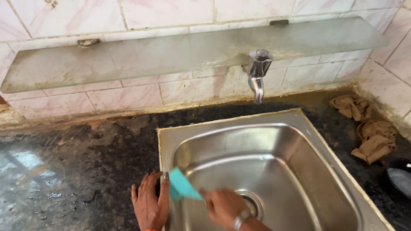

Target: The person scrubs the interior of a stainless steel sink with a teal brush, then briefly turns on the tap to rinse the brush and sink. The person continues scrubbing the sink basin and drain area.

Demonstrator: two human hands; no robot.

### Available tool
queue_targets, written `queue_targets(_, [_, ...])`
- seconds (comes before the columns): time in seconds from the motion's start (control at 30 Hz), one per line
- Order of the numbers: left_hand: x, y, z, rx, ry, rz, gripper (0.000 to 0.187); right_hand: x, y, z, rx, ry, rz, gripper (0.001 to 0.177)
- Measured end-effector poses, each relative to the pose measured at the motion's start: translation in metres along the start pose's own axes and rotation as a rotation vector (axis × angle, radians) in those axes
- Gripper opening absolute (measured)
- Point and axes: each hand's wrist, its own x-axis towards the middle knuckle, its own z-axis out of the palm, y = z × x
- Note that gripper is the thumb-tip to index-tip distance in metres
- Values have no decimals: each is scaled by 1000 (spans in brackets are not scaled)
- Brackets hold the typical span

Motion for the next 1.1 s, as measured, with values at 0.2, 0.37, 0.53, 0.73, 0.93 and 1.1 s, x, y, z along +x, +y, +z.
queue_targets(0.2, [-1,-2,2,138,-17,54,54,80,21,-18,703,-76,175,56])
queue_targets(0.37, [0,0,2,160,-39,53,55,31,19,-40,1362,-261,343,77])
queue_targets(0.53, [-2,6,-1,203,-40,63,58,10,-19,-20,1119,-135,353,64])
queue_targets(0.73, [-1,16,-9,279,-100,54,64,-2,-29,-17,836,-59,256,60])
queue_targets(0.93, [-1,28,-14,383,-195,13,74,35,-1,-10,520,264,8,55])
queue_targets(1.1, [-1,31,-17,389,-214,9,77,41,85,1,325,189,378,49])
